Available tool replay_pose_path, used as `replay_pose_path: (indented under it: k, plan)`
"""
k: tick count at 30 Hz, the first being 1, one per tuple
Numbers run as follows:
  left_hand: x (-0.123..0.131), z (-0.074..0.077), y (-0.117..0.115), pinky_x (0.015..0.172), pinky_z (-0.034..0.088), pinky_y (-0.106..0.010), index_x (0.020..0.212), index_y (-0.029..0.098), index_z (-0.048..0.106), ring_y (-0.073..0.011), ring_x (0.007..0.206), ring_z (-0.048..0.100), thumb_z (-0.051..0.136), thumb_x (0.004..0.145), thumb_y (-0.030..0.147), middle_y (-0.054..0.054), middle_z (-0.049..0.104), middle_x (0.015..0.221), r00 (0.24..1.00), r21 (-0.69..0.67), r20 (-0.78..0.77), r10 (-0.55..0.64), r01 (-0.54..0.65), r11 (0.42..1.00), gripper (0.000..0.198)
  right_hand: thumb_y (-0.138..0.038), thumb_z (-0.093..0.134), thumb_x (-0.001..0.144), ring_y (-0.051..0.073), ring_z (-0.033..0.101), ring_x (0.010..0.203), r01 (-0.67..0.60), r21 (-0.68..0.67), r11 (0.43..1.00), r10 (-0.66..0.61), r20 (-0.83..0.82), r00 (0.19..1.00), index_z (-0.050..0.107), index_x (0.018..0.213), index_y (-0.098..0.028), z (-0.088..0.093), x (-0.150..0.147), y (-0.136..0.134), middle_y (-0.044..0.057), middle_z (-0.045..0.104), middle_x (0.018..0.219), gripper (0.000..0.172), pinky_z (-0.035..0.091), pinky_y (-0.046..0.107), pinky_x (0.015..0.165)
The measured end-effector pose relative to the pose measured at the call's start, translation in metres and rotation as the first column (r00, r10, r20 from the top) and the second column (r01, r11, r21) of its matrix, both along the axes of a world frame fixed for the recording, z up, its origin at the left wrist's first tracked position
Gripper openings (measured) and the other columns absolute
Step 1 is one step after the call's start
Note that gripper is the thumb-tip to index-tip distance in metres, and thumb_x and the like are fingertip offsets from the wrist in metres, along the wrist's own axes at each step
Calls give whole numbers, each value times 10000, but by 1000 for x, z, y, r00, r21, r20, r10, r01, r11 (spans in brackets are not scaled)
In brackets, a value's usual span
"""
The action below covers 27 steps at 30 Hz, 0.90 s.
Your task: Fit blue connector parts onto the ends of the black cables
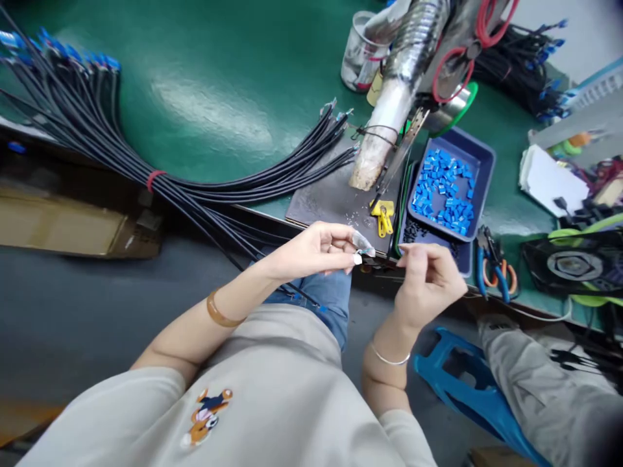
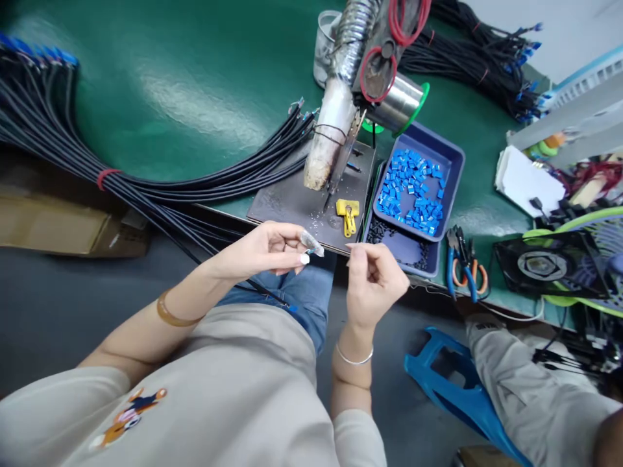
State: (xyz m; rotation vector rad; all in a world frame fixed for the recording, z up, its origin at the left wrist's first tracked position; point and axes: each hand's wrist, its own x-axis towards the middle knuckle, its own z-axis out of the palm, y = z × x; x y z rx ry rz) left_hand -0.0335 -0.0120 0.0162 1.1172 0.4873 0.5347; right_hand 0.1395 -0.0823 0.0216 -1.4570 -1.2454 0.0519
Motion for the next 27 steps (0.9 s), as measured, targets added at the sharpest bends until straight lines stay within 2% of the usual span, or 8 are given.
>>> replay_pose_path:
  k: [3,5,9,11,14,18,27]
  plan:
    - [9,-2,-2,422,336,-132,898,97,632,-24,463,421,689,806,186,14,613,624,986,21,-34,164,-163,986,139,-341,652,896,81,502,538,-97,-138,986,84,-98,992,720,777,-187,-8,-3,0,-15,623,649,207,367,233,505]
    - [11,-5,-4,441,362,-131,867,103,617,-28,479,455,701,798,178,17,618,626,970,46,-57,238,-235,971,132,-335,664,885,63,456,513,-172,-220,960,144,-138,980,735,825,-183,-13,-4,1,-1,659,735,178,336,228,474]
    - [13,-8,-6,577,467,-150,797,98,640,-60,592,579,740,776,187,-2,642,653,949,125,-50,312,-304,944,135,-309,686,864,68,494,559,-281,-240,929,232,-215,949,735,863,-186,-20,-7,5,5,658,779,132,356,216,483]
    - [13,-7,-5,617,484,-168,774,95,661,-75,617,603,728,800,212,-19,662,661,949,168,-61,309,-295,941,138,-299,689,859,79,535,602,-307,-224,925,247,-261,933,728,847,-187,-21,-7,7,9,661,786,119,397,214,511]
    - [14,-4,-4,594,471,-176,704,92,660,-75,580,585,722,825,261,-28,666,628,959,197,-74,275,-256,946,216,-301,687,852,87,556,626,-321,-239,916,242,-306,921,724,825,-182,-21,-6,8,19,666,800,127,416,210,514]
    - [14,0,-3,544,436,-169,667,88,647,-65,536,553,754,808,310,-27,653,594,965,180,-76,251,-234,955,284,-306,691,836,76,535,598,-317,-253,914,226,-332,916,716,804,-179,-21,-5,8,7,648,774,133,398,199,490]
    - [12,4,-3,503,404,-152,645,96,637,-47,496,513,744,820,273,2,605,550,979,174,-75,191,-175,969,271,-308,689,811,54,479,517,-330,-253,909,226,-368,902,692,764,-185,-22,-5,10,-18,629,716,132,354,184,446]
